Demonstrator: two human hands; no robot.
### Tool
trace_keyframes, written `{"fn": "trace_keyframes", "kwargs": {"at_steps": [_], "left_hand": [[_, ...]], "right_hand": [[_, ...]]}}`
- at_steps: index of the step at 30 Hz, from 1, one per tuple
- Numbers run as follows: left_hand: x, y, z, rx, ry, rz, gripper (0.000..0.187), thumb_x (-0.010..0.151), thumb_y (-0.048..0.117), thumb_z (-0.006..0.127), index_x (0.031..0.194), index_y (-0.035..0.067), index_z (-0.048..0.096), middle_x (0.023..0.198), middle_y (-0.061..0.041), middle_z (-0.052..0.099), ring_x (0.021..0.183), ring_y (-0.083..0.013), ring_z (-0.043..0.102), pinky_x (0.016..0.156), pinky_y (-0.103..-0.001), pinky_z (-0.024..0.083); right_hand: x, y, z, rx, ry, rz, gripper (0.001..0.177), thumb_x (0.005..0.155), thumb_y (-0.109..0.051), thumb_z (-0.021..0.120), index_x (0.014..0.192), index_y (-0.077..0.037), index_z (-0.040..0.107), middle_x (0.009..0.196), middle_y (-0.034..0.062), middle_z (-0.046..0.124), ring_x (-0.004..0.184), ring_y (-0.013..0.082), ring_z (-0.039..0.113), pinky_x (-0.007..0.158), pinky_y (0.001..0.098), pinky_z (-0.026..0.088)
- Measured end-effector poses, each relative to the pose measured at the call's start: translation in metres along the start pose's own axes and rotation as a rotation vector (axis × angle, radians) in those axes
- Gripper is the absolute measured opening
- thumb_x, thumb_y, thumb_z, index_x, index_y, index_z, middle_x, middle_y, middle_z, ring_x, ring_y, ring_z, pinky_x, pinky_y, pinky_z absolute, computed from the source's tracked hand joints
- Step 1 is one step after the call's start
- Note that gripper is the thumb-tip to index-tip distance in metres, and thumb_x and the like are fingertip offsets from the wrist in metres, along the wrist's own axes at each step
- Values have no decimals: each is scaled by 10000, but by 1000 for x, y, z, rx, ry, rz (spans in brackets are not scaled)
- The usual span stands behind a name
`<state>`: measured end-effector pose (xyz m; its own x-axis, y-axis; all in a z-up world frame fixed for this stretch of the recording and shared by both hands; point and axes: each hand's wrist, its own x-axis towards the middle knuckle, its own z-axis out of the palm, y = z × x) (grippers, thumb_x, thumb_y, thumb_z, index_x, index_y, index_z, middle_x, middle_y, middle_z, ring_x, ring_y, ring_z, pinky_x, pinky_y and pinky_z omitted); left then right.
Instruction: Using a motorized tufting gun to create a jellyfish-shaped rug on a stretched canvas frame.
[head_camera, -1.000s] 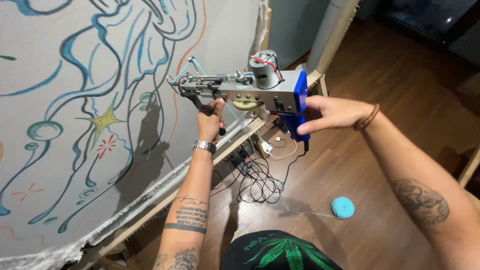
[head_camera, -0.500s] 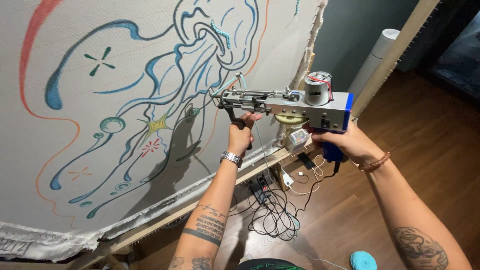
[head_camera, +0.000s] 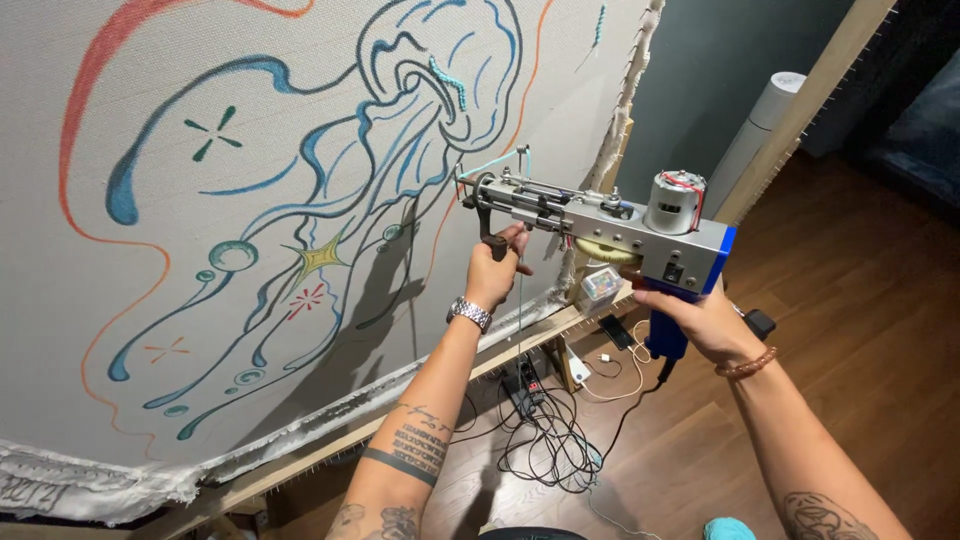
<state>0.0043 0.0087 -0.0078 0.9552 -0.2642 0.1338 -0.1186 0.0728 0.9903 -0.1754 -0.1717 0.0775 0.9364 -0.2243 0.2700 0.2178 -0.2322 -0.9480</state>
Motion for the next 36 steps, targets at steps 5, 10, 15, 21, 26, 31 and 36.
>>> {"fn": "trace_keyframes", "kwargs": {"at_steps": [5, 10, 15, 21, 26, 31, 36], "left_hand": [[19, -24, -10, 140, 48, 77, 353, 874, 175, 586, 1197, 37, 551, 1119, -114, 605, 700, -117, 609, 554, -169, 498], [14, -32, -16, 335, 84, 231, 410, 810, 70, 534, 1220, 73, 553, 1244, -199, 448, 1189, -352, 432, 1028, -433, 333], [-16, 5, -16, 285, 26, 39, 460, 793, 99, 521, 1242, 196, 550, 1199, -42, 569, 1031, -195, 570, 829, -305, 487], [-43, 37, -12, 112, -71, -64, 522, 827, 28, 432, 1315, 211, 456, 1193, -95, 596, 1015, -162, 601, 767, -217, 528], [-56, 44, -15, 73, -160, -51, 548, 843, 205, 582, 1359, 193, 398, 1254, -200, 523, 950, -248, 642, 583, -217, 560], [-45, 18, -20, -25, -186, -171, 729, 759, 465, 713, 1328, 106, 431, 1237, -223, 524, 1060, -343, 565, 791, -407, 524], [-48, 16, -24, -115, -223, -253, 649, 775, 526, 665, 1191, 49, 520, 1112, -222, 575, 853, -318, 592, 606, -336, 510]], "right_hand": [[-3, 46, -2, -19, 23, -26, 255, 669, 40, 734, 916, 24, 672, 855, 173, 679, 814, 191, 627, 773, 358, 512], [-14, 35, 12, 177, 56, 45, 264, 683, -39, 757, 921, 23, 665, 899, 167, 682, 852, 194, 637, 786, 352, 513], [-13, 29, 6, 440, 31, 209, 370, 739, -124, 664, 1075, 4, 575, 1053, 152, 617, 947, 293, 590, 809, 483, 482], [5, 66, -9, 754, -226, 354, 679, 729, -426, 510, 1277, -32, 433, 1260, 218, 505, 1101, 482, 483, 820, 660, 405], [9, 37, -9, 800, -185, 442, 1125, 447, -709, 402, 1359, -54, 339, 1293, 227, 439, 1138, 519, 407, 868, 725, 310], [42, 165, -42, 1059, -492, 335, 912, 610, -741, 616, 1173, -29, 533, 1196, 315, 505, 1050, 542, 471, 760, 652, 450], [27, 131, -27, 921, -335, 472, 852, 639, -632, 525, 1204, 4, 469, 1257, 277, 477, 1134, 505, 433, 916, 669, 317]]}}
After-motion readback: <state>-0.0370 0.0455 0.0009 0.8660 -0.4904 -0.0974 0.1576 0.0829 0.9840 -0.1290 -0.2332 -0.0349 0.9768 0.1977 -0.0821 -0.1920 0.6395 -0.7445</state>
